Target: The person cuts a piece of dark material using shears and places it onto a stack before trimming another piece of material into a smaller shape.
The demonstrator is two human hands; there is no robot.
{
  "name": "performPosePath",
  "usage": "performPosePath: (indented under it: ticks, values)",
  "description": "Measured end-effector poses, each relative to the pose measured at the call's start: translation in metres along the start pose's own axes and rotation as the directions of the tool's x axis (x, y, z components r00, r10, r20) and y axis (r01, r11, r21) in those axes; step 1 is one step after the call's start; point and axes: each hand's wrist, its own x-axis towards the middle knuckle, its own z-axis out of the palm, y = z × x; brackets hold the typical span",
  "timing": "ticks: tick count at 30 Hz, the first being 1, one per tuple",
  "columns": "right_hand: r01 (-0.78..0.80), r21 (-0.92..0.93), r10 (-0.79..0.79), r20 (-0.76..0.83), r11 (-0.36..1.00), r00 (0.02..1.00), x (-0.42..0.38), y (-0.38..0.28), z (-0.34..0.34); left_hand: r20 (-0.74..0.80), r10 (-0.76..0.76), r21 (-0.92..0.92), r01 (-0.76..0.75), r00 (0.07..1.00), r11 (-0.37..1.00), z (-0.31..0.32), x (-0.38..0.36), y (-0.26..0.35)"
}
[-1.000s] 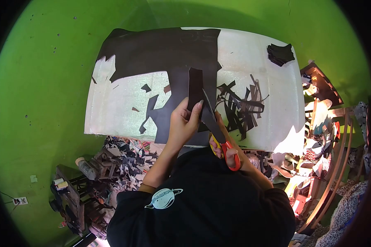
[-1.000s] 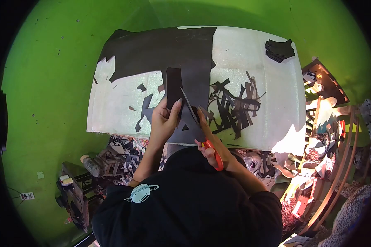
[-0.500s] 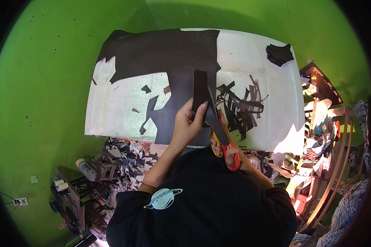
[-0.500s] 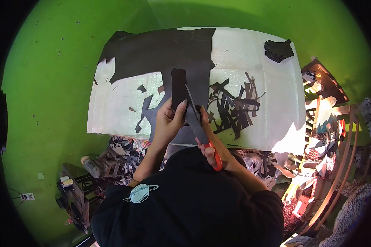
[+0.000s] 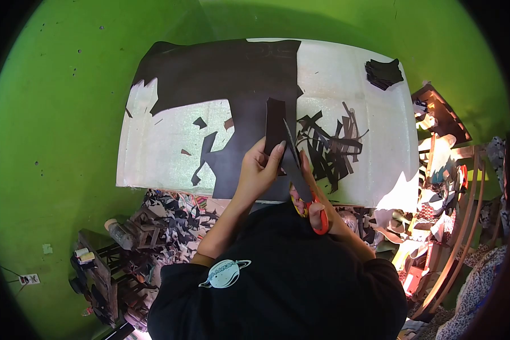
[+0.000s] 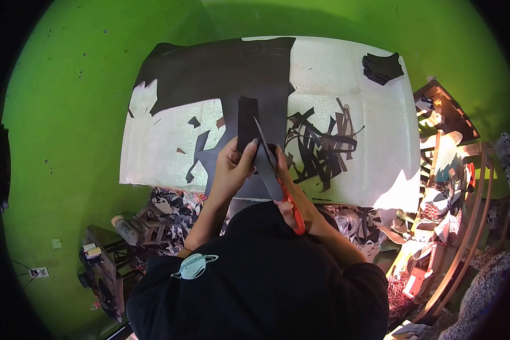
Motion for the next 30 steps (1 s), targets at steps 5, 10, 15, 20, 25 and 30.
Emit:
performPosePath:
  ticks: [5, 10, 15, 20, 25, 30]
  values:
    - [0.007, -0.027, -0.007, -0.006, 1.000, 1.000, -0.003, 0.009, 0.000, 0.013, 0.001, -0.013, -0.001, 1.000, 1.000, 0.003, -0.002, -0.003]
    - [0.012, -0.042, -0.011, 0.028, 0.999, 1.000, 0.000, -0.003, -0.002, 0.028, 0.016, -0.031, -0.015, 0.999, 0.999, 0.005, -0.002, -0.005]
    - [-0.006, 0.070, 0.006, -0.008, 0.998, 1.000, -0.002, 0.003, 0.001, 0.015, -0.021, -0.040, 0.022, 1.000, 0.999, 0.007, -0.003, -0.001]
    - [0.023, 0.007, -0.023, -0.014, 1.000, 1.000, -0.001, 0.002, 0.001, 0.060, -0.048, -0.105, 0.054, 0.997, 0.993, 0.008, -0.006, -0.002]
    - [0.054, -0.065, -0.056, -0.023, 0.996, 0.998, 0.000, 0.002, 0.001, 0.032, -0.015, -0.104, 0.018, 0.999, 0.994, 0.016, -0.006, 0.002]
    - [0.145, -0.102, -0.150, -0.044, 0.984, 0.988, 0.000, 0.010, 0.000, 0.058, -0.004, -0.083, 0.009, 0.998, 0.997, 0.015, -0.007, 0.000]
